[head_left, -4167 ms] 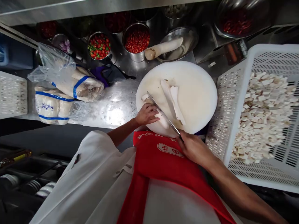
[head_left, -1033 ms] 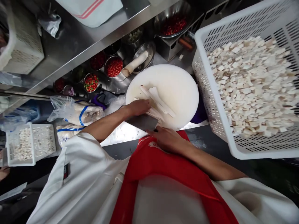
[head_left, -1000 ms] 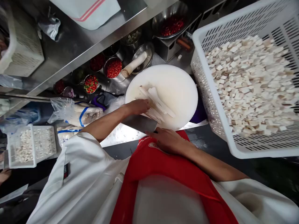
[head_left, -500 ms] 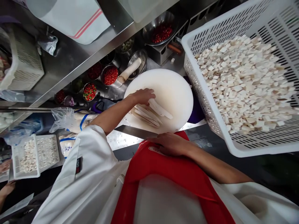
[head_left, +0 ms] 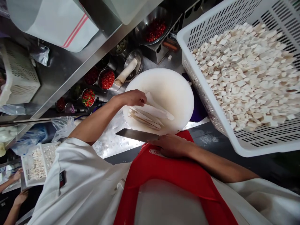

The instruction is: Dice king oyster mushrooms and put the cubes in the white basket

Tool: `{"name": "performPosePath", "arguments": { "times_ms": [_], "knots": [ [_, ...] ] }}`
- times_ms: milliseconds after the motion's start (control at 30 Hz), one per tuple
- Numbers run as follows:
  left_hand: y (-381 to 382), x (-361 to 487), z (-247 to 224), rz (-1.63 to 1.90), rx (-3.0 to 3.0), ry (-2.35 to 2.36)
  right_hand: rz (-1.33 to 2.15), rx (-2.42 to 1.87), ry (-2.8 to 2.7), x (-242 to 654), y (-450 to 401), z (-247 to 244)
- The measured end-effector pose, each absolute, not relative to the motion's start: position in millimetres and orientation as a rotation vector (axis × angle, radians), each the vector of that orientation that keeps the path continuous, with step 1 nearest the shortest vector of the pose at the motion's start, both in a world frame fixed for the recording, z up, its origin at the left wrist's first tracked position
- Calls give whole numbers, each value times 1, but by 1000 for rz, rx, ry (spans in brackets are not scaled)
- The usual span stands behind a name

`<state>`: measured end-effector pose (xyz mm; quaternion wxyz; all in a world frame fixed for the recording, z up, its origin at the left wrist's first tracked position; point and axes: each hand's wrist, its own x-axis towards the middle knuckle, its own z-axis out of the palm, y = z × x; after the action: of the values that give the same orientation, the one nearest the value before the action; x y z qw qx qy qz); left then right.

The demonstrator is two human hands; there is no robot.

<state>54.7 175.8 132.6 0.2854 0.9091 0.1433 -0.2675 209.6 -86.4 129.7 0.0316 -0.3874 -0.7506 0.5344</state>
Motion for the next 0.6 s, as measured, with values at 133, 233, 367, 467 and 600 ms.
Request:
{"name": "performPosePath", "arguments": {
  "times_ms": [133,233,367,467,600],
  "knots": [
    [185,82,120,-728,2296,402,1672,-1181,-2307,212,-85,130],
    [193,99,106,-823,2316,316,1685,-1197,-2293,213,-85,130],
    [190,110,91,-880,2492,246,1693,-1207,-2259,214,-85,127],
    [171,110,86,-899,2530,269,1702,-1216,-2232,213,-85,124],
    [145,106,90,-949,2512,310,1734,-1192,-2226,212,-83,122]
  ]
}}
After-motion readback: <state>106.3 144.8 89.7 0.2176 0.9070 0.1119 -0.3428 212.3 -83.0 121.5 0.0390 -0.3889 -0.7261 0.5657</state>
